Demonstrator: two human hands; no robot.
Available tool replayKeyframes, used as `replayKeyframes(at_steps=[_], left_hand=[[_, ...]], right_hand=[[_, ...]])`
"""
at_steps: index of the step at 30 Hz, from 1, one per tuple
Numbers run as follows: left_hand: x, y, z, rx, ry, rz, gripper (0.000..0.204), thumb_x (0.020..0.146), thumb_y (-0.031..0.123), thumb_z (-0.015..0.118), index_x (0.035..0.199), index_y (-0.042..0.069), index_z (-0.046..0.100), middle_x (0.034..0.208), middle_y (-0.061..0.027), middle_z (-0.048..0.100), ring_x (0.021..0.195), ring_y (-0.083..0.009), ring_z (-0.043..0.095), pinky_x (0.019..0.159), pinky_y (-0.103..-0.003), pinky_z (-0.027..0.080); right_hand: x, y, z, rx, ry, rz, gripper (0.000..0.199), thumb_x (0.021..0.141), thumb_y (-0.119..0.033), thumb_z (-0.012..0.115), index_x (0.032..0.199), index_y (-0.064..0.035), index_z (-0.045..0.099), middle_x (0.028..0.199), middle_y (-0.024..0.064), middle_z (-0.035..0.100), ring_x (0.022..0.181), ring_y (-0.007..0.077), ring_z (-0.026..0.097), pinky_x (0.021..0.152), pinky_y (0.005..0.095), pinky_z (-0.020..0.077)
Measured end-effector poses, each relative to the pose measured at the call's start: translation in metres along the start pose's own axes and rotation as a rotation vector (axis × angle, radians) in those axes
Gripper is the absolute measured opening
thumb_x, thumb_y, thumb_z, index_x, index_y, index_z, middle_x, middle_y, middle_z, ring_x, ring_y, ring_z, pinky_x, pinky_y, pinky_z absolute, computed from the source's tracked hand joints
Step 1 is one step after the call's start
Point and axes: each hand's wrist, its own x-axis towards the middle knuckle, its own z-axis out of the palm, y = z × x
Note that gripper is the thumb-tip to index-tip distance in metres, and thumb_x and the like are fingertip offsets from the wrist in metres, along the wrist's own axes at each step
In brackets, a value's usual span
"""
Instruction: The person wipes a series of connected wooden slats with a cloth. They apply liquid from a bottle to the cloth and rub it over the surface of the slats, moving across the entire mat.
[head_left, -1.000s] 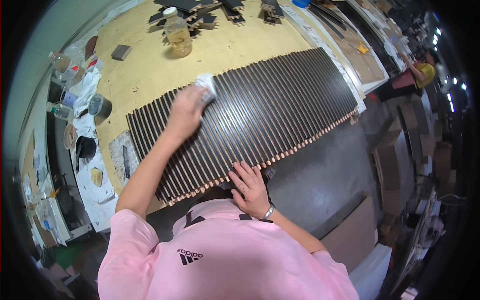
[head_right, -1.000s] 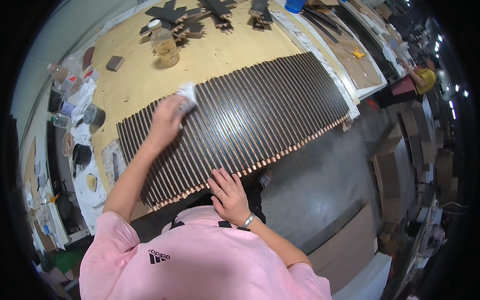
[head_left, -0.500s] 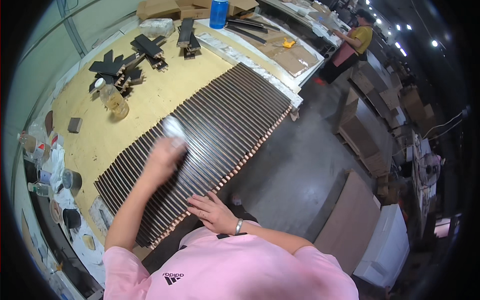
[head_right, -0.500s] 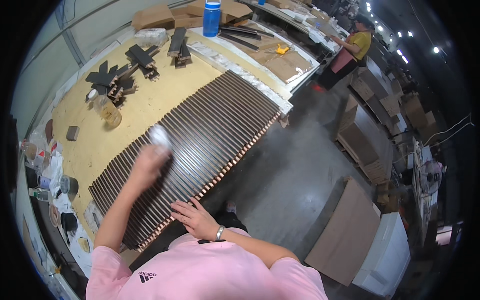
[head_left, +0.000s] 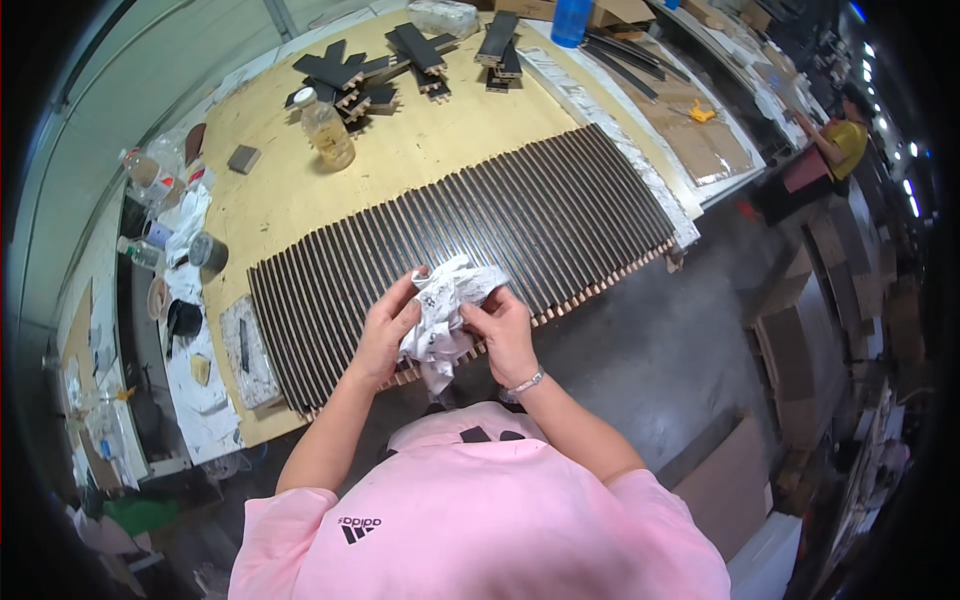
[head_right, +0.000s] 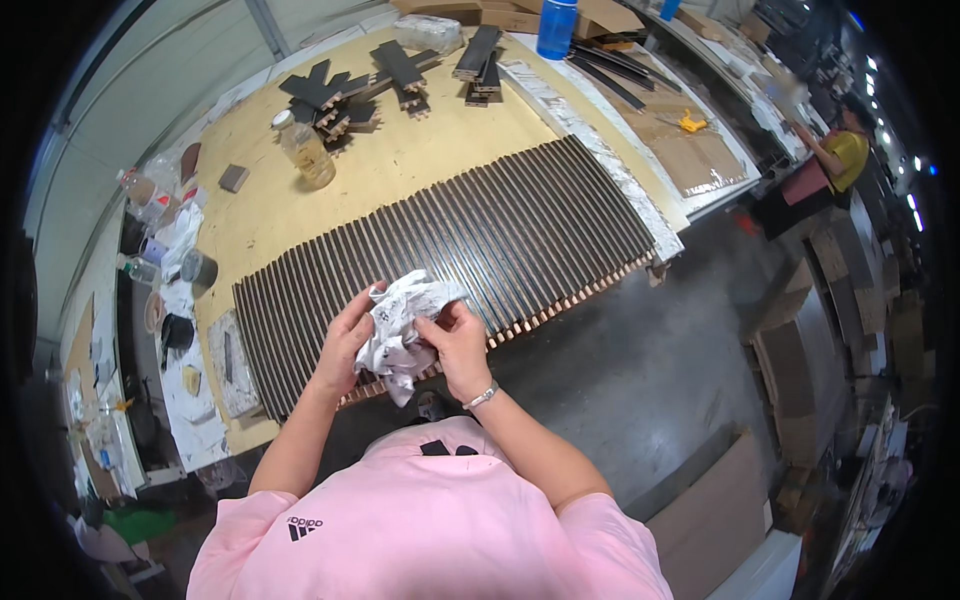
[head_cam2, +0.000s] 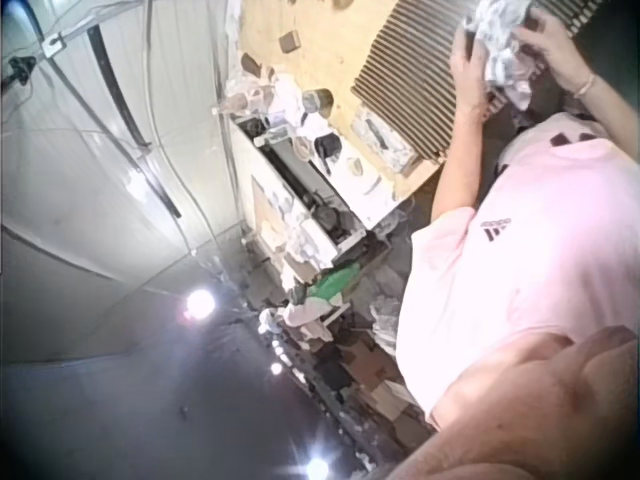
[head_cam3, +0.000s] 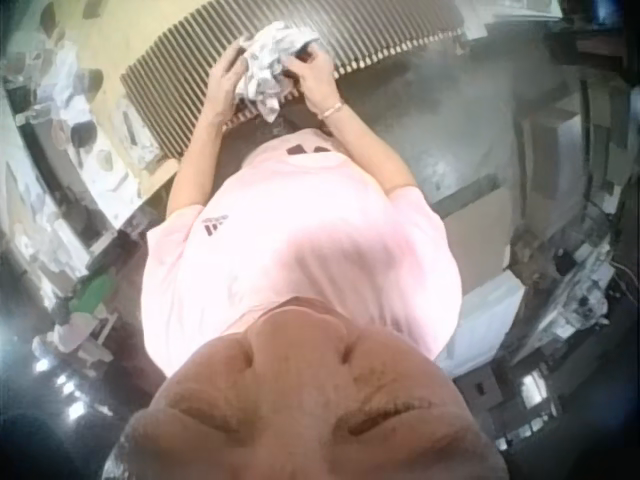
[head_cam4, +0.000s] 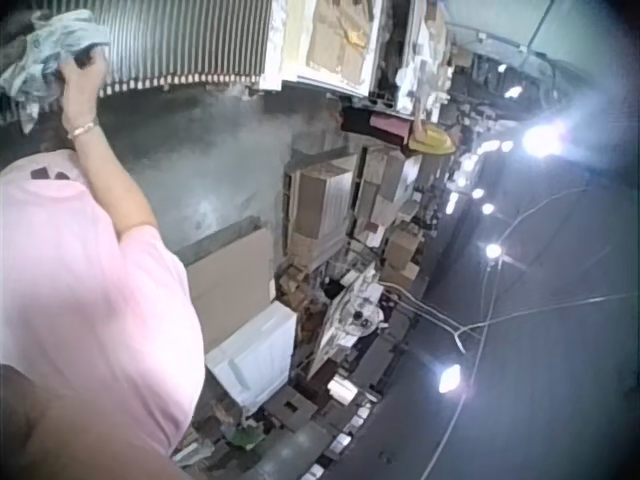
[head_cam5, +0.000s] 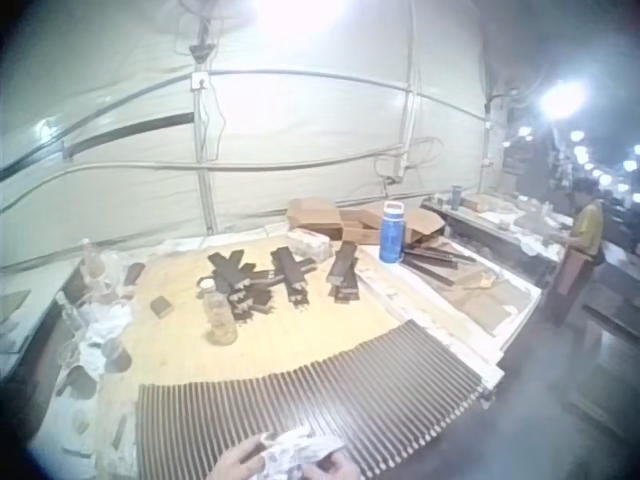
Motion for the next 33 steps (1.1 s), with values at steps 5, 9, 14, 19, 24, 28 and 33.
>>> replayKeyframes(at_steps=[5,9,14,19,24,28,33], left_hand=[[-0.023,-0.002,-0.009,0.112,0.339,0.004,0.012,0.089,0.003,0.069,0.101,0.000,0.070,0.089,-0.0017,0.071,0.079,-0.0070,0.063,0.074,-0.023,0.050],[-0.034,-0.003,-0.002,0.098,0.420,0.105,0.017,0.091,0.007,0.069,0.106,-0.001,0.069,0.093,-0.0018,0.070,0.084,-0.0070,0.063,0.077,-0.022,0.049],[-0.039,-0.001,0.030,0.066,0.318,-0.008,0.037,0.095,0.013,0.067,0.128,-0.002,0.058,0.095,-0.0004,0.068,0.082,-0.0047,0.059,0.071,-0.021,0.046],[-0.032,0.002,0.042,0.105,0.424,0.015,0.030,0.095,0.012,0.068,0.120,-0.002,0.063,0.094,-0.0008,0.069,0.079,-0.0051,0.060,0.071,-0.023,0.047],[-0.026,-0.018,0.012,0.178,0.477,0.108,0.014,0.093,0.004,0.066,0.105,-0.002,0.070,0.099,-0.0020,0.069,0.089,-0.0071,0.062,0.077,-0.023,0.049],[-0.022,0.010,0.040,0.538,0.460,0.249,0.048,0.081,0.008,0.075,0.128,0.002,0.063,0.123,-0.0100,0.065,0.115,-0.0196,0.059,0.101,-0.036,0.043],[-0.012,0.001,0.031,0.355,0.403,0.127,0.015,0.091,0.011,0.068,0.101,0.000,0.070,0.090,-0.0022,0.070,0.079,-0.0098,0.062,0.073,-0.025,0.049]], right_hand=[[0.018,-0.019,-0.012,-0.172,-0.064,-0.054,0.026,0.087,0.006,0.063,0.112,0.0002,0.067,0.101,0.0048,0.071,0.083,0.0110,0.068,0.070,0.0255,0.0554],[0.030,-0.017,-0.024,-0.120,-0.127,-0.006,0.024,0.088,0.007,0.060,0.110,0.0000,0.068,0.100,0.0055,0.071,0.083,0.0120,0.069,0.068,0.0263,0.0567],[0.036,-0.017,-0.014,0.054,-0.174,0.085,0.023,0.091,0.003,0.055,0.111,0.0008,0.067,0.104,0.0102,0.072,0.091,0.0198,0.071,0.078,0.0322,0.0582],[0.046,-0.019,-0.020,0.261,-0.354,0.207,0.026,0.094,-0.001,0.051,0.117,0.0028,0.063,0.111,0.0124,0.071,0.103,0.0235,0.069,0.094,0.0376,0.0528],[0.050,-0.015,-0.039,0.278,-0.359,0.275,0.030,0.097,-0.010,0.045,0.118,0.0022,0.063,0.115,0.0116,0.070,0.106,0.0209,0.067,0.098,0.0376,0.0508],[0.048,-0.030,-0.041,0.334,-0.330,0.325,0.030,0.099,-0.012,0.044,0.118,0.0023,0.063,0.114,0.0106,0.069,0.108,0.0215,0.066,0.099,0.0381,0.0498],[0.062,-0.032,-0.045,0.343,-0.336,0.304,0.028,0.094,-0.008,0.047,0.113,0.0032,0.065,0.111,0.0106,0.070,0.103,0.0201,0.066,0.096,0.0356,0.0504]])
